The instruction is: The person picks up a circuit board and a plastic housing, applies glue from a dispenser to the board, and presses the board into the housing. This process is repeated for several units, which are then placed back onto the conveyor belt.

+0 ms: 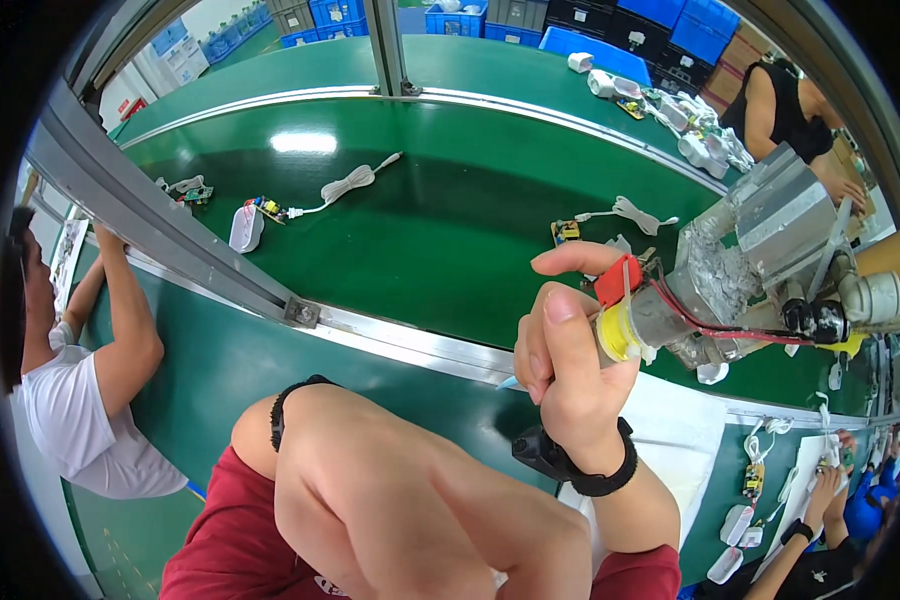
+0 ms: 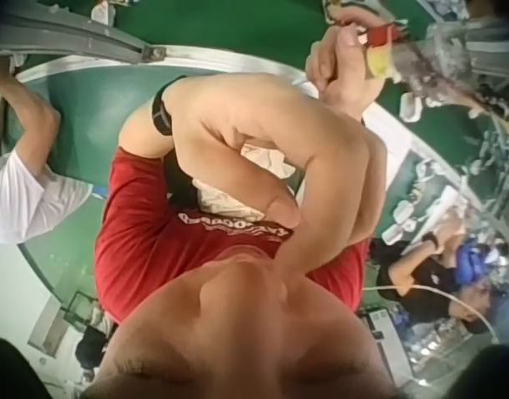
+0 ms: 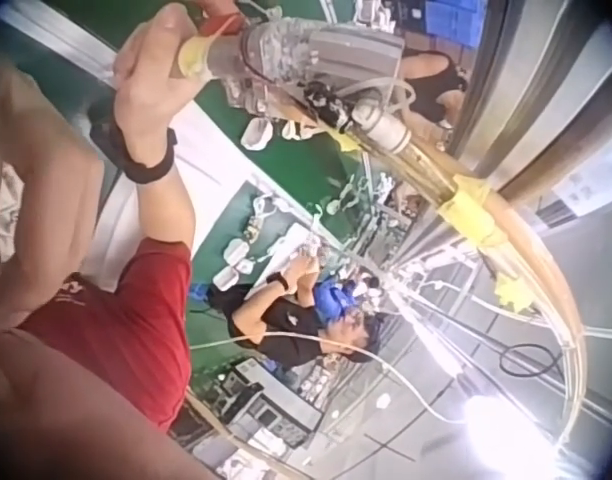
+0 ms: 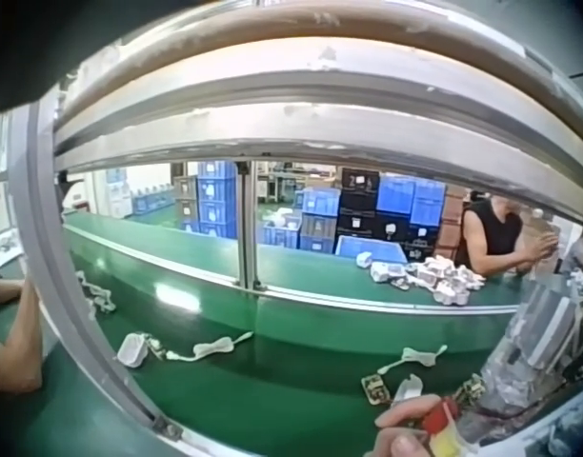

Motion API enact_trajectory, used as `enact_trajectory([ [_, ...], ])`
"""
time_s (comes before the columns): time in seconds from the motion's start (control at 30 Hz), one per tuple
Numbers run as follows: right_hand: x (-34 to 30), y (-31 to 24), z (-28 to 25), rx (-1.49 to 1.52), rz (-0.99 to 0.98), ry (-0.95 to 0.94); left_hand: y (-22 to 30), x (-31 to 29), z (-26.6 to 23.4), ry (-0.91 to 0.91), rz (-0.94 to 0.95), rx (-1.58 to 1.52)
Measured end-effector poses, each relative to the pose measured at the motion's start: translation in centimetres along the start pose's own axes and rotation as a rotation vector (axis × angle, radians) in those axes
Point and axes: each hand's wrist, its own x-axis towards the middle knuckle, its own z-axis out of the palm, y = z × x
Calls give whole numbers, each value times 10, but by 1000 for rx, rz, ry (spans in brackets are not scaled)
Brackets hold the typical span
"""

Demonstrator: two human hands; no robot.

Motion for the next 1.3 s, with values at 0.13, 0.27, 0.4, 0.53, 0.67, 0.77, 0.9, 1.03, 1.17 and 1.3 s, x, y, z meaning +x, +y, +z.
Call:
enact_trajectory([
  [0.13, 0, 3, 3, 8, -6, -6, -1, 2, 0, -99, 47, 140],
  [0.27, 2, 5, 4, 6, 1, -2, -6, -1, -4, -146, 91, 114],
  [0.4, 1, 5, 2, 3, 0, -9, -3, 0, -5, -128, 16, 63],
  [0.53, 1, 0, -1, 21, 27, -8, -7, 6, -13, -140, 139, -12],
  [0.67, 1, -5, -3, 27, 60, 6, -19, 16, -29, -178, 467, -148],
  [0.77, -1, -8, -7, -27, 7, -23, -14, 16, -39, -146, 531, -95],
  [0.9, -3, -15, -13, -66, 5, -7, 19, 21, -62, 50, 446, 277],
  [1.03, -3, -3, 0, 102, 56, -26, 44, 4, -84, 389, 442, 523],
  [1.17, -5, -12, -5, 23, 21, -32, 46, 3, -109, 653, 294, 1168],
  [1.3, -6, -17, -8, 17, 12, -29, 41, 7, -104, 810, 178, 1313],
])
